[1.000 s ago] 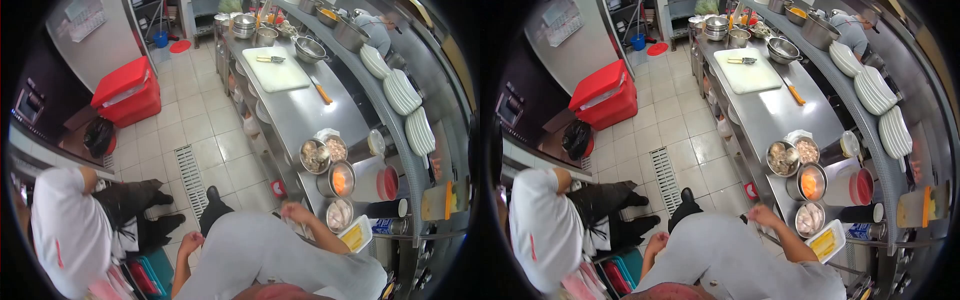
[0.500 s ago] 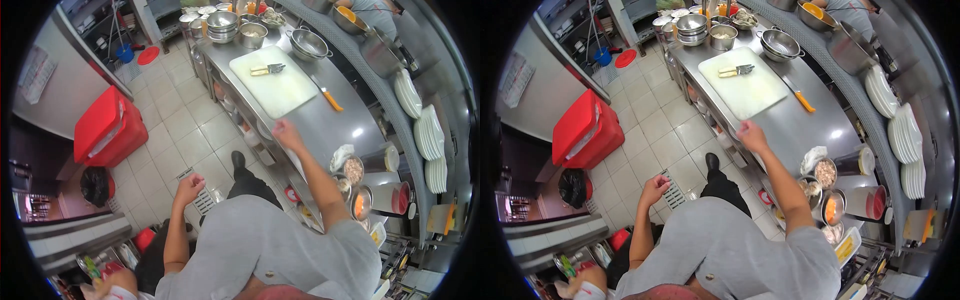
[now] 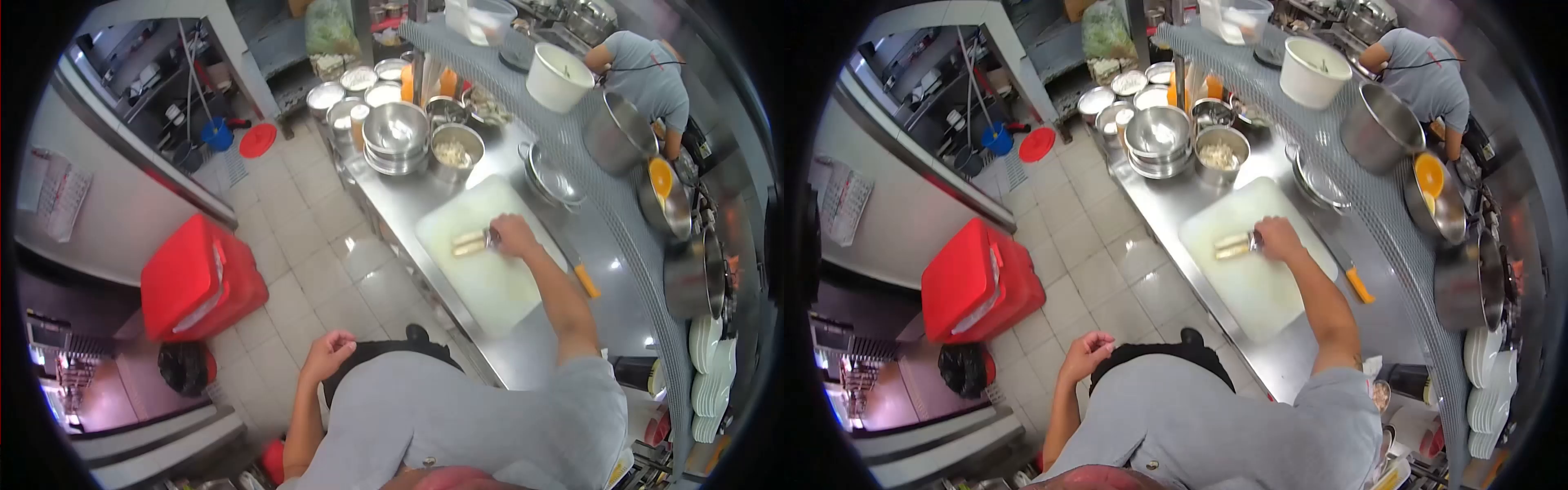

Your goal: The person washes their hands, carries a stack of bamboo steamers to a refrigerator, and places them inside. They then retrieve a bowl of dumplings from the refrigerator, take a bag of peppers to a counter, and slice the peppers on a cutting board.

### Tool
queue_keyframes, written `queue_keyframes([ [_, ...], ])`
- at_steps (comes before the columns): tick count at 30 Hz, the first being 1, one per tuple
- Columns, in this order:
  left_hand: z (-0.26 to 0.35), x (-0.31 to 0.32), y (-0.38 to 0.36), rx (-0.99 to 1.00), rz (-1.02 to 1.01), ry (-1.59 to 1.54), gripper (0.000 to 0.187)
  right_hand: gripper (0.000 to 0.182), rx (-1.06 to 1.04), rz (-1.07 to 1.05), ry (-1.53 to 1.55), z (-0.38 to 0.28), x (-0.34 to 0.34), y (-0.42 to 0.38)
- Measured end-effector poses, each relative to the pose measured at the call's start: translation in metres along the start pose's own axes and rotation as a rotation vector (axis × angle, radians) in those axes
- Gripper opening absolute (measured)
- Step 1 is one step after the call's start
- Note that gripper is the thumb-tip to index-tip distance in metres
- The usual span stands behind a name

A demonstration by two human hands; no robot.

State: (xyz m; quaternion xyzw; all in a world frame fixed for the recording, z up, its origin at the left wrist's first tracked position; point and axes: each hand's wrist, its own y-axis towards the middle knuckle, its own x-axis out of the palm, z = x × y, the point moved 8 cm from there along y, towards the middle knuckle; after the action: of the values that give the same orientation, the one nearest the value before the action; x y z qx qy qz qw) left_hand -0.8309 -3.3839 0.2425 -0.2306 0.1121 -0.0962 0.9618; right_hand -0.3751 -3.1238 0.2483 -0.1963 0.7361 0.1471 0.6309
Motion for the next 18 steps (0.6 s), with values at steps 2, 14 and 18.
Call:
queue_keyframes([
  [2,0.012,-0.016,0.035,0.028,-0.067,0.003,0.019,0.017,-0.005,-0.045,0.005,-0.007,-0.001,0.005],
  [14,0.244,-0.059,0.215,0.699,-0.622,0.416,0.056,0.051,-0.163,0.263,0.177,-0.267,-0.180,0.099],
  [18,0.250,-0.054,0.223,-0.074,-1.187,0.068,0.047,0.057,-0.144,0.274,0.216,-0.304,-0.201,0.146],
])
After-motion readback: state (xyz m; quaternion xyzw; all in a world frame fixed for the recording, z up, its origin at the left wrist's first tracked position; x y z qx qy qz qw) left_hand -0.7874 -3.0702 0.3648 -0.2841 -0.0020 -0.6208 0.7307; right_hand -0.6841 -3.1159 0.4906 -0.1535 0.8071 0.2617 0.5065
